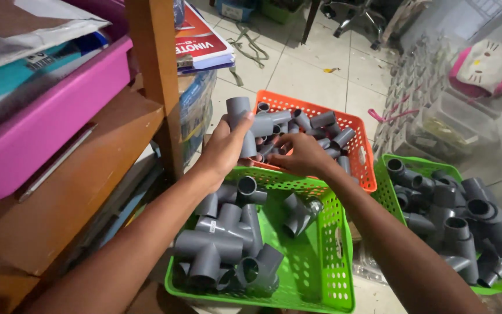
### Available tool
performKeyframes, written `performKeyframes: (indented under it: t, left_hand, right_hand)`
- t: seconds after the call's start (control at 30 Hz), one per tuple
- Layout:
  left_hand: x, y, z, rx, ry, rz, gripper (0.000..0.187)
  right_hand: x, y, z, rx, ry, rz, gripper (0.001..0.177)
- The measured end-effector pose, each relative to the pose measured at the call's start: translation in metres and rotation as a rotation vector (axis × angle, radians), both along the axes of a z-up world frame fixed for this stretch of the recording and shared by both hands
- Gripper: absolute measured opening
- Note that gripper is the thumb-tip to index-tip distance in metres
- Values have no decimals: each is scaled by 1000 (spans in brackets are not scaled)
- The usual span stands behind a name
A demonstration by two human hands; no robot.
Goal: Sorting and organizing PVC pipe fittings into different baskets
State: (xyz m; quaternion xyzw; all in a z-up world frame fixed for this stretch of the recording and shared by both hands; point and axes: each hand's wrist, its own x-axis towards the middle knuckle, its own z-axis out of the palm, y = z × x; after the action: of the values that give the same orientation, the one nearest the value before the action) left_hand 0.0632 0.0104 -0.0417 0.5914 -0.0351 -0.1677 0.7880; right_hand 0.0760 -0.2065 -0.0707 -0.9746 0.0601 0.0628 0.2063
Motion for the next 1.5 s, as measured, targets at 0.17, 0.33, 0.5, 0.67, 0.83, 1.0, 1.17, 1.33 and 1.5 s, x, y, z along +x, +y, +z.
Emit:
performKeyframes:
  t: [0.17,0.33,0.5,0.67,0.83,1.0,1.17,1.33,1.5]
  left_hand:
    - [-3,-1,8,-42,-26,9,50]
    - [0,-3,4,-75,-33,40,48]
    - [0,-7,-2,-114,-51,86,56]
    - [9,-1,-8,-116,-76,105,54]
    - [-2,4,7,-115,-105,84,45]
    - [-2,-1,1,-124,-202,46,42]
    - [2,0,-5,-81,-279,48,45]
    - [-13,6,7,166,-409,-94,64]
    - [-11,5,6,130,-313,-31,50]
  right_hand:
    - [-17,-2,21,484,-219,-162,52]
    - [-23,8,29,1051,-439,-339,38]
    - [-41,35,38,1211,-547,-160,32]
    - [-51,46,47,1142,-575,-89,27]
    - [-56,54,52,1126,-596,-104,33]
    - [-52,54,48,1182,-673,-156,35]
    - [-53,52,42,1053,-676,-63,33]
    - [-59,61,54,843,-601,37,43]
    - [-68,74,65,1042,-371,54,97]
